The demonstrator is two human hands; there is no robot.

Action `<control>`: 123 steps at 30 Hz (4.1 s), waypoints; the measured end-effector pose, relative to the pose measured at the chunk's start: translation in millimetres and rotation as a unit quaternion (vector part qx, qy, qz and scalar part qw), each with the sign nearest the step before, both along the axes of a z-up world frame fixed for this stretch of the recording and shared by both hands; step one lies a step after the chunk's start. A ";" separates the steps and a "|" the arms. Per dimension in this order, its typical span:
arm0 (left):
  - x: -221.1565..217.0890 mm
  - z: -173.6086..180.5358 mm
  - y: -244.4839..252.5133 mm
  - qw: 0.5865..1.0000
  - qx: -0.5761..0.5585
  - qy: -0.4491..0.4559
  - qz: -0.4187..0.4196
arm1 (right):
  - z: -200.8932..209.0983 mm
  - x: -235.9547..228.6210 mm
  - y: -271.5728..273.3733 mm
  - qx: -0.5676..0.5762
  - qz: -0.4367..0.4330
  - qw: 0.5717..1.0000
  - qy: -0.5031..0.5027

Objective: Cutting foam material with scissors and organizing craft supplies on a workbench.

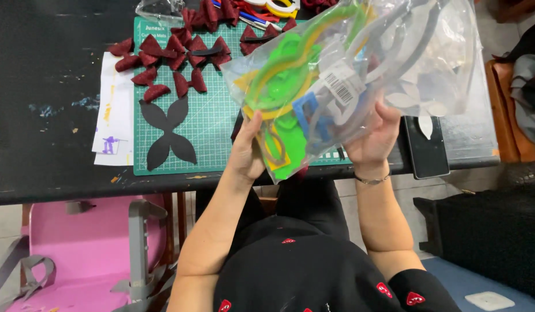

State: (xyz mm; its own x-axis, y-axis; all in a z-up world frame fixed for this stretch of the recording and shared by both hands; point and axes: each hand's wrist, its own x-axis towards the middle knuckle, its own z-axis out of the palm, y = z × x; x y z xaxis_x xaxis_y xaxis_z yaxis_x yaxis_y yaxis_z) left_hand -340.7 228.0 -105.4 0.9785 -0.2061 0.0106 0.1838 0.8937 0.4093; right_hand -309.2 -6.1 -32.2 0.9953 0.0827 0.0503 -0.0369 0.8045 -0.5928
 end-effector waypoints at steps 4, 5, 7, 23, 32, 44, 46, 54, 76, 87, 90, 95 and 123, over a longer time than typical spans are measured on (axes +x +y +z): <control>-4.1 19.6 13.4 0.999 -0.011 0.016 0.026 | 50.0 -4.6 -13.1 -0.023 -0.110 0.991 -0.078; -10.4 42.1 17.9 0.999 -0.004 0.022 0.036 | 71.4 -5.8 -14.9 -0.082 -0.235 0.966 -0.068; -12.3 36.2 23.3 0.999 -0.013 0.035 0.032 | 67.4 -4.2 -55.7 -0.271 -0.243 0.923 -0.124; -18.2 28.7 34.8 0.997 0.049 0.016 0.051 | 164.8 27.9 -37.4 -0.742 0.282 0.587 -0.159; -15.0 44.1 26.5 0.976 0.104 0.140 0.129 | 170.7 35.9 8.3 -0.781 0.194 0.569 -0.170; -24.4 59.9 35.3 0.998 -0.061 0.013 0.019 | 84.9 82.0 -24.4 -0.576 0.312 0.638 -0.405; -24.2 56.1 31.9 0.998 -0.055 0.002 0.022 | 98.9 66.9 2.5 -0.648 0.291 0.588 -0.387; -27.2 55.1 31.9 0.995 0.049 0.069 0.043 | 101.8 50.4 31.1 -0.708 0.156 0.415 -0.550; -41.6 37.8 47.6 0.985 -0.035 0.108 0.131 | 118.1 67.9 -49.0 -0.726 0.147 0.630 -0.234; -71.5 27.6 77.9 0.987 -0.081 0.111 0.089 | 58.7 14.5 -76.9 -0.573 -0.161 0.793 -0.132; -80.8 16.9 85.6 0.979 -0.069 0.181 0.065 | 60.7 -0.1 -56.8 -0.476 -0.203 0.851 -0.088; -111.2 5.8 104.1 0.977 -0.144 0.135 0.075 | 35.3 -17.8 -66.6 -0.425 -0.216 0.877 -0.067; -125.6 20.3 82.1 0.980 -0.057 0.162 0.103 | 75.5 -50.4 -29.5 -0.344 0.153 0.919 -0.112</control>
State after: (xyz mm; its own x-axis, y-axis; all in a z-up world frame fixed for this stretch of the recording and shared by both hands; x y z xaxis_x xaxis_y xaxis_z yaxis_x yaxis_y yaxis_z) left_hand -466.4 310.1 -85.1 0.9552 -0.0185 -0.2955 0.0973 0.9622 0.2545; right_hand -359.7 -35.6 43.3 0.8909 0.4467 0.0824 -0.0137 0.2077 -0.9781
